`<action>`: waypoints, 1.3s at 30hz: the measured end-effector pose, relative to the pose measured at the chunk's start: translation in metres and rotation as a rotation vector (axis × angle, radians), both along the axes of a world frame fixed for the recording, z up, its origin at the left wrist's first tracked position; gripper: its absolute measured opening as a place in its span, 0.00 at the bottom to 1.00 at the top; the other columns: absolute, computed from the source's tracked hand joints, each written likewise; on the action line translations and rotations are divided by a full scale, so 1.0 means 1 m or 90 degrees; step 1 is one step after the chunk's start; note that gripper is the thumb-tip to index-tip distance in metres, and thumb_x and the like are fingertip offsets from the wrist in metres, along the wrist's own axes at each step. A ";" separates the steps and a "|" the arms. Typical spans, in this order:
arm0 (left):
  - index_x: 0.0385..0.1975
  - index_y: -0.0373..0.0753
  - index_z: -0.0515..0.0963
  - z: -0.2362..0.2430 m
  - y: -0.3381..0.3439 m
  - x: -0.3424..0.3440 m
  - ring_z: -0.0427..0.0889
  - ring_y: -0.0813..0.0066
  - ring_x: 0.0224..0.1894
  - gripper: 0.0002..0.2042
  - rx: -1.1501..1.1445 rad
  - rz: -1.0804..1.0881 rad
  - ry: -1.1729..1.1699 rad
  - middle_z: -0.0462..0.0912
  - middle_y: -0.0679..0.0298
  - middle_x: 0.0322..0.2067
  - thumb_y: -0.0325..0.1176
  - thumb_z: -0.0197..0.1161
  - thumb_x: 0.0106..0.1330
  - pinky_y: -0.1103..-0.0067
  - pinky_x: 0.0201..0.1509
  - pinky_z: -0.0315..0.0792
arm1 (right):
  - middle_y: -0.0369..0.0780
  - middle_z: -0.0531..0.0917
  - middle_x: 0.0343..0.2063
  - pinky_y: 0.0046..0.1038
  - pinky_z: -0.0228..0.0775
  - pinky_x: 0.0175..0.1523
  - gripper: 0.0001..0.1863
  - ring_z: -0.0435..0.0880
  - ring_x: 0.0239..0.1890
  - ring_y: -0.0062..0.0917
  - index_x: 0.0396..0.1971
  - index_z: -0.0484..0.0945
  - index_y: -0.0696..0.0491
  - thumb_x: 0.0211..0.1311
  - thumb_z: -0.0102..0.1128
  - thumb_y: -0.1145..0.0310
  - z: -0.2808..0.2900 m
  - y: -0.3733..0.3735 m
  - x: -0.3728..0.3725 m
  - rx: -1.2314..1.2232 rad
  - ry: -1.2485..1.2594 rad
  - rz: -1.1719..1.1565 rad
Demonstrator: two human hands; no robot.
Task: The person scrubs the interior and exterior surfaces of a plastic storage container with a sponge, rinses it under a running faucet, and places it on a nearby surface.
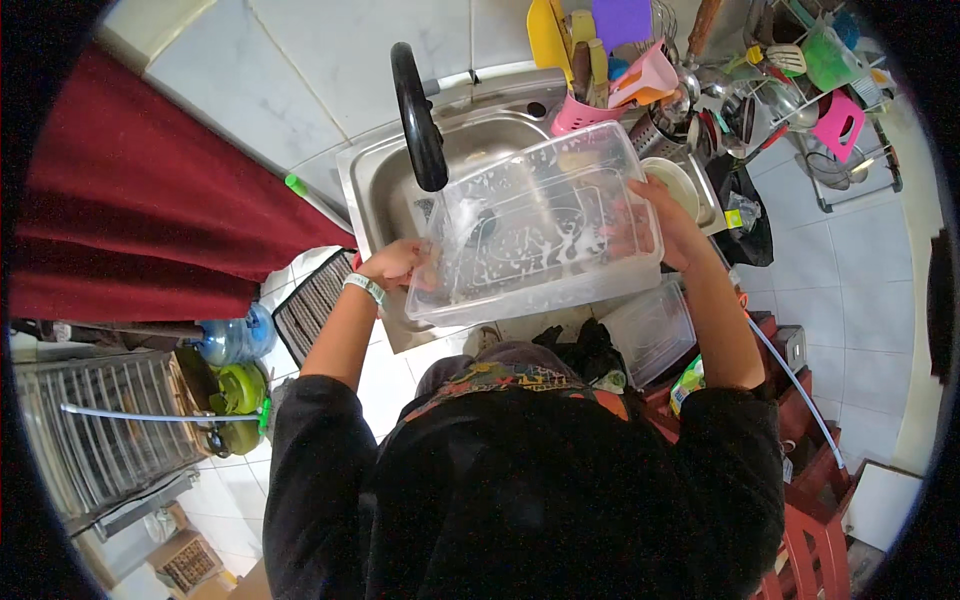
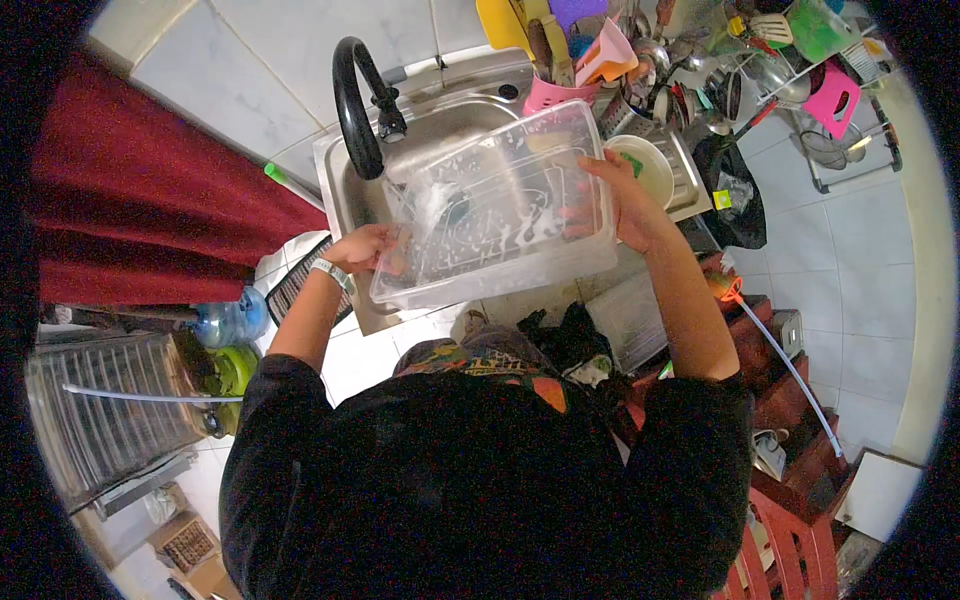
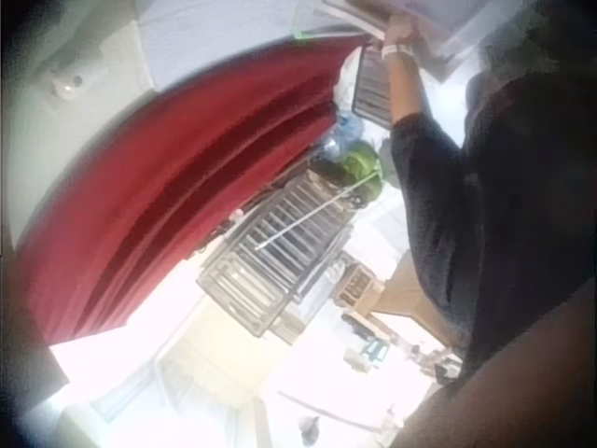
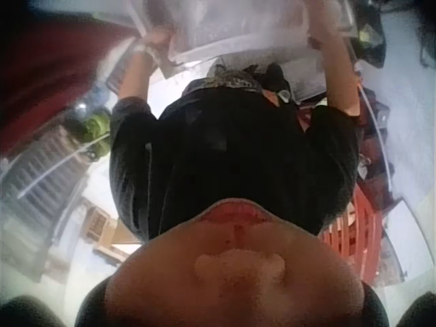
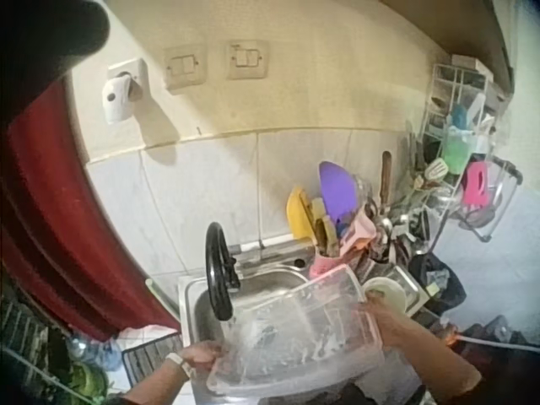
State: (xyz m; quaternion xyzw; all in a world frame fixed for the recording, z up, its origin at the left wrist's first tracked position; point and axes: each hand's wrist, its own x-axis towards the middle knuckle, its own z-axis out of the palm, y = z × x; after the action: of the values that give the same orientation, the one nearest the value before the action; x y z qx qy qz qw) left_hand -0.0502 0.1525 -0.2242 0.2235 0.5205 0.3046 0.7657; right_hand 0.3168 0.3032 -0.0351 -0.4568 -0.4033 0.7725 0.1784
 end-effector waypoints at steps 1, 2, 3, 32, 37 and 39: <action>0.52 0.34 0.64 -0.002 0.000 0.002 0.76 0.67 0.43 0.18 0.019 0.030 0.019 0.73 0.62 0.43 0.24 0.49 0.61 0.64 0.45 0.75 | 0.43 0.65 0.45 0.44 0.77 0.35 0.39 0.78 0.39 0.39 0.59 0.45 0.46 0.50 0.58 0.61 -0.002 -0.002 -0.004 0.029 0.001 -0.024; 0.52 0.34 0.64 -0.003 0.001 0.004 0.76 0.68 0.43 0.18 0.039 0.059 0.039 0.74 0.62 0.42 0.24 0.49 0.61 0.66 0.45 0.75 | 0.43 0.66 0.43 0.44 0.77 0.35 0.39 0.78 0.39 0.39 0.59 0.44 0.46 0.50 0.58 0.64 -0.003 -0.004 -0.007 0.058 0.002 -0.048; 0.52 0.34 0.64 -0.004 0.003 0.005 0.76 0.68 0.43 0.18 0.041 0.063 0.039 0.74 0.62 0.42 0.24 0.49 0.61 0.66 0.45 0.75 | 0.43 0.66 0.43 0.44 0.77 0.35 0.39 0.78 0.39 0.39 0.59 0.44 0.46 0.50 0.58 0.64 0.001 -0.008 -0.009 0.061 0.002 -0.044; 0.58 0.37 0.57 -0.017 0.045 0.080 0.57 0.67 0.61 0.23 -0.037 0.222 0.019 0.60 0.60 0.58 0.36 0.46 0.64 0.69 0.61 0.54 | 0.45 0.69 0.36 0.31 0.65 0.44 0.32 0.73 0.36 0.32 0.45 0.58 0.56 0.39 0.66 0.70 0.041 -0.090 -0.052 0.918 -0.212 -0.121; 0.51 0.36 0.65 -0.063 0.045 0.061 0.67 0.63 0.54 0.18 -0.034 0.334 0.003 0.71 0.57 0.48 0.38 0.42 0.64 0.68 0.58 0.60 | 0.43 0.68 0.38 0.28 0.63 0.47 0.31 0.70 0.40 0.26 0.45 0.57 0.56 0.41 0.66 0.70 0.023 -0.072 -0.051 0.810 -0.098 -0.174; 0.46 0.34 0.68 -0.059 0.045 0.068 0.74 0.59 0.46 0.17 0.004 0.348 0.040 0.75 0.54 0.42 0.38 0.39 0.65 0.66 0.51 0.66 | 0.42 0.67 0.40 0.26 0.61 0.48 0.30 0.69 0.42 0.24 0.45 0.55 0.55 0.46 0.64 0.71 0.010 -0.066 -0.044 0.733 -0.085 -0.202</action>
State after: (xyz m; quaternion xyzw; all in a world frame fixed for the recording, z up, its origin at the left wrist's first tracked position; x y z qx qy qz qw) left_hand 0.0181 0.1970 -0.2829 0.0864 0.5843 0.4946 0.6376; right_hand 0.2732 0.2376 -0.0246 -0.3888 -0.6941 0.3633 0.4849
